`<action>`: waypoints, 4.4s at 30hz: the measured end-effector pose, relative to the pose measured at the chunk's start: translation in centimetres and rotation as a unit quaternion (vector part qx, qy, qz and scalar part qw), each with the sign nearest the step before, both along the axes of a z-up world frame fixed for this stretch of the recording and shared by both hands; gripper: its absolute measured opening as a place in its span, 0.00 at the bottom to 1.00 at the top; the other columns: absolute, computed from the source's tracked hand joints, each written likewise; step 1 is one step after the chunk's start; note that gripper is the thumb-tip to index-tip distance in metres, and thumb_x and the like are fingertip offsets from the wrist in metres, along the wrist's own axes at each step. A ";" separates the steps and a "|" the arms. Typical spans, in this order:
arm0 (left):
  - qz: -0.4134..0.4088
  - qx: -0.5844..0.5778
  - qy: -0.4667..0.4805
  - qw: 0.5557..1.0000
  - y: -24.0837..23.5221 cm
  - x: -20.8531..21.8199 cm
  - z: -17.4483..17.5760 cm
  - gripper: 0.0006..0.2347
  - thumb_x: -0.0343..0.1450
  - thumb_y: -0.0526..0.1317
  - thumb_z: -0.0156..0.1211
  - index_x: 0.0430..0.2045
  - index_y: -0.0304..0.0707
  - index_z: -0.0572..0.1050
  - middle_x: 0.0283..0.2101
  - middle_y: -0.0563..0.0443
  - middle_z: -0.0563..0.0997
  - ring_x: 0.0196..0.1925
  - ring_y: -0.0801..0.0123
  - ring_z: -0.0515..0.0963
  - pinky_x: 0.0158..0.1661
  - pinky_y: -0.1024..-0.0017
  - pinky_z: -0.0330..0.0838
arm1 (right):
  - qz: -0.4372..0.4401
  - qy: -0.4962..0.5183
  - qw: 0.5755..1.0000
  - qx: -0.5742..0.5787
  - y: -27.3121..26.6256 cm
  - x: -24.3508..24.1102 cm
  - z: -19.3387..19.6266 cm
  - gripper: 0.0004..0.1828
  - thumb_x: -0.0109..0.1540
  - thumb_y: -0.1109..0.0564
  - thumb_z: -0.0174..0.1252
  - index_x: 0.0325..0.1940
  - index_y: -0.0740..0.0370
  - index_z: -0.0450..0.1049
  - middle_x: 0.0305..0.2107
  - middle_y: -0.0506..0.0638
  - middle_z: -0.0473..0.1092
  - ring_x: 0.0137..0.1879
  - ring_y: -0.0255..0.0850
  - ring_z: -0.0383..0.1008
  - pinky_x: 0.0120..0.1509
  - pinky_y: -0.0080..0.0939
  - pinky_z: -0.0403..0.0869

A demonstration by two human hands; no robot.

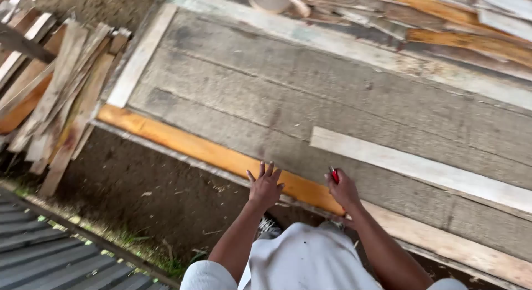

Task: Applying glue to thin wood strips and attaching them to a wooden frame.

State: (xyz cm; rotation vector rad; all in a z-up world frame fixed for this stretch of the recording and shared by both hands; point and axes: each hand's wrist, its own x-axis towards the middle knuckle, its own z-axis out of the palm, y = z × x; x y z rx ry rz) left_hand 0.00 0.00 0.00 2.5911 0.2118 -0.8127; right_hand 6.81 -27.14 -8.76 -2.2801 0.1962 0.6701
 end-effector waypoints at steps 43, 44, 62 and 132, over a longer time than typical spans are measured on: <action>0.035 -0.138 -0.207 0.968 37.1 21.2 -8.2 0.05 0.75 0.42 0.60 0.35 0.44 0.79 0.37 0.52 0.80 0.43 0.51 0.85 0.39 0.55 0.84 | -0.216 -0.038 0.965 0.144 37.0 21.2 5.0 0.19 0.64 0.45 0.62 0.52 0.60 0.78 0.24 0.54 0.74 0.28 0.44 0.77 0.39 0.48 0.75; 0.041 -0.140 -0.210 0.967 37.1 23.1 -8.6 0.04 0.73 0.43 0.62 0.36 0.47 0.79 0.38 0.54 0.81 0.45 0.53 0.85 0.41 0.55 0.83 | -0.220 -0.060 0.964 0.141 37.1 22.9 5.9 0.18 0.64 0.46 0.62 0.53 0.58 0.78 0.23 0.54 0.75 0.27 0.44 0.77 0.38 0.48 0.75; -0.006 0.031 -0.517 0.855 41.8 70.0 -5.7 0.17 0.58 0.38 0.72 0.41 0.51 0.81 0.53 0.50 0.74 0.66 0.49 0.65 0.64 0.36 0.53 | -0.296 -0.153 0.902 0.274 52.7 57.9 2.9 0.19 0.63 0.59 0.62 0.58 0.66 0.76 0.30 0.52 0.74 0.22 0.36 0.72 0.27 0.38 0.77; -0.042 0.006 -0.447 0.894 38.4 76.6 -14.8 0.10 0.63 0.41 0.71 0.37 0.51 0.81 0.40 0.59 0.76 0.61 0.64 0.70 0.67 0.23 0.41 | -0.212 -0.077 0.965 0.133 49.8 52.8 0.8 0.30 0.63 0.42 0.64 0.69 0.49 0.71 0.50 0.57 0.69 0.55 0.50 0.74 0.63 0.53 0.71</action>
